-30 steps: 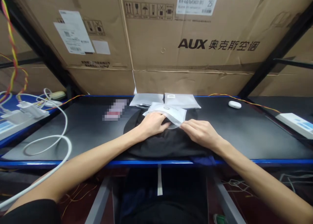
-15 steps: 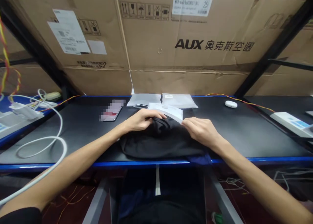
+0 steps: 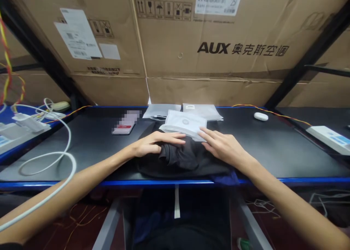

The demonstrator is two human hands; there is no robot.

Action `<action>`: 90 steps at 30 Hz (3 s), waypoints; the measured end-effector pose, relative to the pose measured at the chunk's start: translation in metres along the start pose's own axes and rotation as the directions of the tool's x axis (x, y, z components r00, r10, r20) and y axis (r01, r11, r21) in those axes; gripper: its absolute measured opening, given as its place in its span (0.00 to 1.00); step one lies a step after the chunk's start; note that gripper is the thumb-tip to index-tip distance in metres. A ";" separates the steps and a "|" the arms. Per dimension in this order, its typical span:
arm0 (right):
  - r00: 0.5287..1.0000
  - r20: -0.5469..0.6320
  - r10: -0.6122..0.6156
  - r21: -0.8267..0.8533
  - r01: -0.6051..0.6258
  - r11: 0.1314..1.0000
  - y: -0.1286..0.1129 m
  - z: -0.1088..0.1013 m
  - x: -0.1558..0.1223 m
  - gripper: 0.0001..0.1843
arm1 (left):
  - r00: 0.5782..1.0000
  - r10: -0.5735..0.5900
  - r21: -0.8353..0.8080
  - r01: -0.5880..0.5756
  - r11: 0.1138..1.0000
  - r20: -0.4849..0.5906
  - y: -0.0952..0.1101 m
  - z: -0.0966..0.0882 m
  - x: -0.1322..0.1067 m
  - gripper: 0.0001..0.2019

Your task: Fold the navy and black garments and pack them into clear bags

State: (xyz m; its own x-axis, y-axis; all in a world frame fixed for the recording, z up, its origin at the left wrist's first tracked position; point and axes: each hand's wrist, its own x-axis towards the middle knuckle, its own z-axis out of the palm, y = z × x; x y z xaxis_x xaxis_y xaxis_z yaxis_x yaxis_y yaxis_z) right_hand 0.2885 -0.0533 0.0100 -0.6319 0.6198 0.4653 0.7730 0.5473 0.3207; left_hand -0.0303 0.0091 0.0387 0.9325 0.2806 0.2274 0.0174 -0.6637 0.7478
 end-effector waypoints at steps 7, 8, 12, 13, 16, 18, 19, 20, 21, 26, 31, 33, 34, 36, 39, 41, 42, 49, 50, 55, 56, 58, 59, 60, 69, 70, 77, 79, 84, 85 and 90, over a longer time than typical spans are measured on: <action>1.000 0.004 -0.019 0.110 0.018 0.994 0.002 0.005 0.001 0.24 | 0.998 -0.007 0.214 -0.007 0.977 0.064 0.008 0.010 0.003 0.27; 1.000 -0.017 -0.014 0.116 0.016 0.993 0.003 0.005 0.001 0.24 | 0.997 -0.007 0.270 -0.013 0.963 0.074 0.009 0.012 0.003 0.25; 0.990 -0.130 0.059 0.101 -0.046 0.994 0.010 0.003 0.003 0.21 | 0.998 0.002 0.355 -0.027 0.935 0.070 0.008 0.015 0.002 0.26; 0.985 -0.146 0.087 0.098 -0.073 0.992 0.013 0.002 0.004 0.20 | 0.998 0.004 0.355 -0.028 0.934 0.068 0.008 0.015 0.001 0.26; 0.975 -0.136 0.177 0.106 -0.163 0.981 0.032 0.004 0.008 0.19 | 0.998 -0.008 0.348 -0.016 0.937 0.067 0.008 0.015 0.001 0.27; 0.971 -0.085 0.224 0.127 -0.213 0.969 0.051 0.010 0.012 0.19 | 0.997 -0.028 0.329 0.004 0.944 0.069 0.009 0.014 0.002 0.27; 0.965 -0.053 0.255 0.133 -0.246 0.960 0.061 0.014 0.015 0.20 | 0.997 -0.038 0.308 0.015 0.951 0.070 0.009 0.013 0.002 0.26; 0.962 0.001 0.272 0.139 -0.269 0.953 0.072 0.019 0.018 0.20 | 0.996 -0.048 0.275 0.027 0.961 0.072 0.009 0.012 0.002 0.25; 0.957 0.045 0.286 0.149 -0.290 0.945 0.082 0.024 0.022 0.21 | 0.996 -0.057 0.228 0.040 0.973 0.070 0.009 0.010 0.003 0.23; 0.912 0.213 0.350 0.096 -0.376 0.922 0.115 0.050 0.030 0.19 | 0.998 -0.047 -0.030 0.048 0.998 0.028 0.002 -0.004 0.003 0.24; 0.898 0.237 0.371 0.081 -0.399 0.914 0.121 0.053 0.022 0.20 | 0.997 -0.063 0.082 0.059 0.995 0.052 -0.001 -0.012 -0.001 0.28; 0.906 0.178 0.383 0.123 -0.407 0.905 0.118 0.046 0.019 0.21 | 0.995 -0.091 0.173 0.084 0.981 0.036 0.003 -0.009 -0.001 0.32; 0.912 0.136 0.388 0.159 -0.406 0.900 0.115 0.042 0.017 0.20 | 0.994 -0.102 0.214 0.094 0.972 0.025 0.005 -0.006 -0.001 0.35; 0.926 0.056 0.374 0.256 -0.375 0.891 0.107 0.033 0.014 0.19 | 0.994 -0.107 0.285 0.100 0.953 0.009 0.008 -0.002 0.000 0.39; 0.972 0.029 0.234 0.397 -0.226 0.890 0.087 0.024 0.008 0.17 | 0.994 -0.105 0.380 0.099 0.920 -0.006 0.008 0.002 0.003 0.40; 0.993 0.074 0.092 0.438 -0.115 0.891 0.074 0.022 0.004 0.17 | 0.995 -0.099 0.431 0.100 0.897 -0.025 0.007 0.003 0.005 0.39; 0.993 0.104 0.047 0.440 -0.088 0.894 0.068 0.022 0.002 0.17 | 0.995 -0.093 0.452 0.098 0.887 -0.035 0.006 0.003 0.007 0.38; 0.983 0.186 0.001 0.371 -0.071 0.926 0.054 0.022 -0.003 0.20 | 0.989 -0.024 0.593 0.109 0.798 -0.149 0.009 0.012 0.018 0.29; 0.983 0.184 0.004 0.377 -0.074 0.923 0.055 0.022 -0.003 0.20 | 0.980 -0.017 0.620 0.137 0.772 -0.196 0.010 0.014 0.020 0.26; 0.984 0.178 0.032 0.405 -0.103 0.909 0.058 0.024 -0.005 0.20 | 0.928 -0.097 0.803 0.362 0.473 -0.361 0.021 0.032 0.040 0.16; 0.983 0.180 0.037 0.408 -0.109 0.907 0.059 0.025 -0.005 0.20 | 0.921 -0.145 0.822 0.389 0.415 -0.363 0.023 0.035 0.045 0.16; 0.981 0.190 0.043 0.412 -0.119 0.903 0.061 0.024 -0.007 0.21 | 0.911 -0.250 0.838 0.403 0.367 -0.328 0.026 0.041 0.054 0.16; 0.979 0.198 0.046 0.416 -0.126 0.900 0.062 0.024 -0.009 0.21 | 0.909 -0.291 0.840 0.394 0.373 -0.298 0.028 0.042 0.056 0.17; 0.977 0.208 0.049 0.421 -0.135 0.897 0.063 0.023 -0.011 0.22 | 0.912 -0.314 0.838 0.378 0.394 -0.263 0.029 0.042 0.058 0.18; 0.953 0.292 0.085 0.496 -0.226 0.838 0.071 0.015 -0.030 0.25 | 0.972 -0.203 0.782 0.218 0.585 -0.119 0.018 0.019 0.046 0.25; 0.950 0.301 0.087 0.507 -0.236 0.829 0.072 0.015 -0.030 0.25 | 0.967 -0.222 0.785 0.234 0.574 -0.126 0.017 0.020 0.048 0.22; 0.921 0.371 0.115 0.573 -0.325 0.752 0.075 0.010 -0.029 0.32 | 0.877 -0.329 0.774 0.470 0.425 -0.351 0.031 0.027 0.083 0.12; 0.920 0.366 0.144 0.576 -0.345 0.741 0.077 0.011 -0.030 0.32 | 0.832 -0.325 0.704 0.555 0.444 -0.450 0.034 0.028 0.099 0.15; 0.928 0.331 0.170 0.595 -0.345 0.726 0.081 0.015 -0.034 0.28 | 0.828 -0.294 0.586 0.550 0.595 -0.477 0.026 0.044 0.138 0.17; 0.934 0.319 0.163 0.604 -0.333 0.724 0.082 0.014 -0.034 0.26 | 0.833 -0.321 0.581 0.547 0.603 -0.451 0.023 0.049 0.142 0.18; 0.952 0.276 0.135 0.611 -0.282 0.739 0.082 0.012 -0.031 0.22 | 0.858 -0.377 0.508 0.512 0.693 -0.349 0.018 0.065 0.139 0.24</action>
State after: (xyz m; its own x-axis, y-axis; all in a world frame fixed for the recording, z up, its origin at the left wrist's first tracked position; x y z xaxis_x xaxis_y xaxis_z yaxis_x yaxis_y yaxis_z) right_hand 0.3712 -0.0212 0.0122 -0.5123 0.8191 0.2581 0.7158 0.5733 -0.3986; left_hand 0.1232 -0.0086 0.0433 0.6673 0.7332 0.1306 0.6723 -0.6685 0.3181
